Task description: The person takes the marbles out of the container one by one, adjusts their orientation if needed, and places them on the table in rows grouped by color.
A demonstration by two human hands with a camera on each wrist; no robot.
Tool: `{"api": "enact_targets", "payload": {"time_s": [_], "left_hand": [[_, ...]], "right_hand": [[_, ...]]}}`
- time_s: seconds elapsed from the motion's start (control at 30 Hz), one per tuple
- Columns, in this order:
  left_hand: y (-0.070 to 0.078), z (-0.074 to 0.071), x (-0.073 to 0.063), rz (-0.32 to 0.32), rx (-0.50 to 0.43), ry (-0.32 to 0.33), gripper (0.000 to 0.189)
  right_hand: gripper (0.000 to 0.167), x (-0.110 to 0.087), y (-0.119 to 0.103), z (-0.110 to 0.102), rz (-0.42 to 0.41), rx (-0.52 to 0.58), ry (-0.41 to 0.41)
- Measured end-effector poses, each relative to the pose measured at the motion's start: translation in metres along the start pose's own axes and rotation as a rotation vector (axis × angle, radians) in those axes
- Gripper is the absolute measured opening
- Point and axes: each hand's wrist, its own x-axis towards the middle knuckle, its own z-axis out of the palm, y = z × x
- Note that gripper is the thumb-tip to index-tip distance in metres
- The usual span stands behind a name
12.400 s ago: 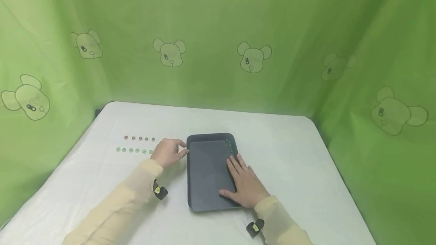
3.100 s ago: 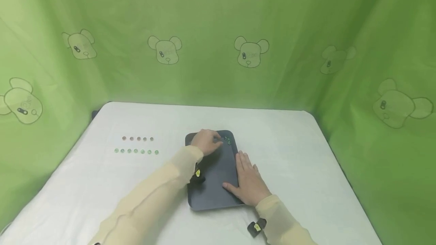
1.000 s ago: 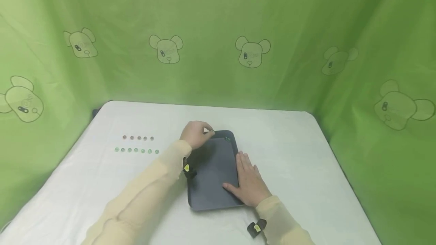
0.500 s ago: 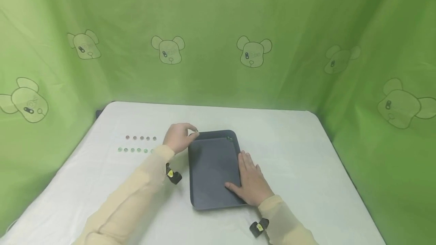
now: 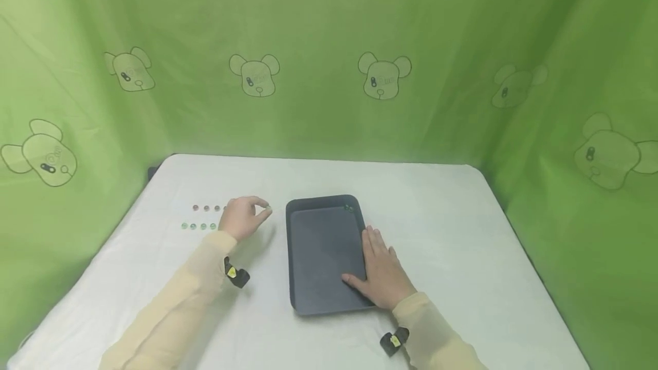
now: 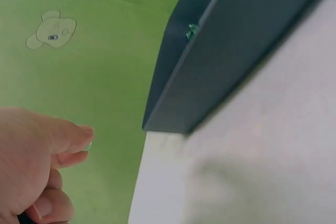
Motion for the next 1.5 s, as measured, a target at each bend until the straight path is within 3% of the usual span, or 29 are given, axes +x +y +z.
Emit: {"api": "enact_targets", "payload": {"time_s": [0.73,1.03,1.5], "left_hand": [[-0.039,0.014,-0.018,-0.120,0.062,-0.025,0.019],[-0.043,0.017,-0.022,-0.147,0.077,-0.043,0.020],[-0.043,0.020,-0.023,-0.138,0.097,-0.058,0.020]], "right_hand": [[0.111,0.002,-0.001,-0.006,-0.003,0.002,-0.010],[0.111,-0.001,-0.001,-0.005,0.001,0.007,-0.008],[0.110,-0.001,-0.001,-0.005,0.000,0.015,-0.014]]}}
